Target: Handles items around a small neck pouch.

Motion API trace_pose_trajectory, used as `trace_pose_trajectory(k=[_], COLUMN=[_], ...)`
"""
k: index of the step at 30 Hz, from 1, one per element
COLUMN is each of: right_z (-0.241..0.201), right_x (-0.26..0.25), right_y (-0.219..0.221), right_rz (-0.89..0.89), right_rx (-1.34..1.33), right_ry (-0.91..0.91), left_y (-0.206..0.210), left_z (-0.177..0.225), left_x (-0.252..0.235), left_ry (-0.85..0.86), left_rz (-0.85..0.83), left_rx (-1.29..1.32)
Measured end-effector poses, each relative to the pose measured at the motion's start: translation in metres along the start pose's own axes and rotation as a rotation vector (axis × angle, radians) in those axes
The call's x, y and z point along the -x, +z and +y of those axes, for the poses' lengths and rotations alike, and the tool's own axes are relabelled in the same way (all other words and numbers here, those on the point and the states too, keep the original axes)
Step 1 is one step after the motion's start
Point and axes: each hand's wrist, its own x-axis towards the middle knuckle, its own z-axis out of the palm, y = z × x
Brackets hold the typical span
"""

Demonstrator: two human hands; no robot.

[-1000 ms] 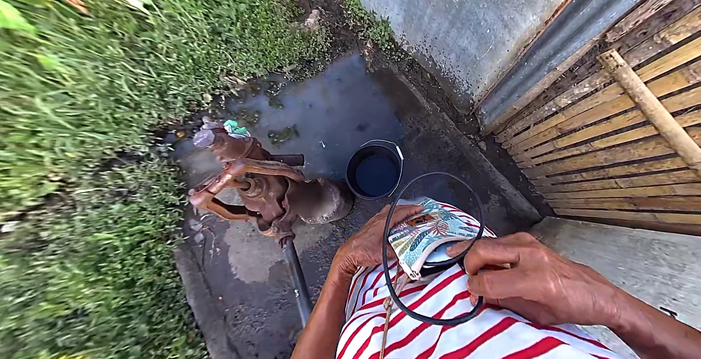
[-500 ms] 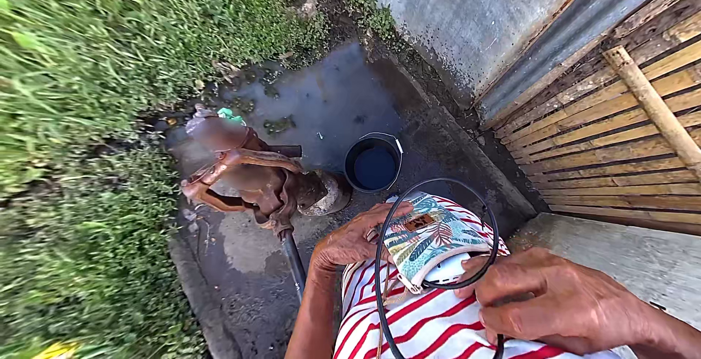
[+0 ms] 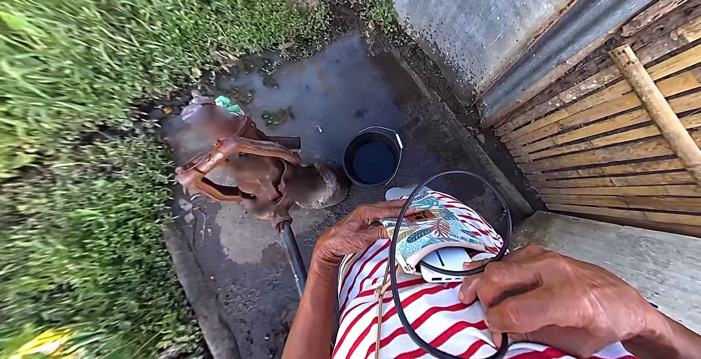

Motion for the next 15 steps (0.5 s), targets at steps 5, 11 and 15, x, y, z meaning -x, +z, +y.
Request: trace_pose_trajectory(k=[5, 11, 15], right_z=[0.005, 0.013, 0.018], right_x=[-0.002, -0.009, -0.013], right_y=[0.003, 0.010, 0.010], right_rz=[-0.011, 0.096, 0.179], right_rx=[-0.044, -0.193, -0.119], right_ry=[0.012, 0.023, 0.087], left_y=[0.004, 0.000, -0.002], left_z=[0.002, -0.005, -0.008], left_x=[-0.003, 0.001, 0.002], left_ry=[-0.025, 0.055, 0.077], left_rz=[0.060, -0.007, -0.041], left_rx=[0.047, 0.069, 0.096])
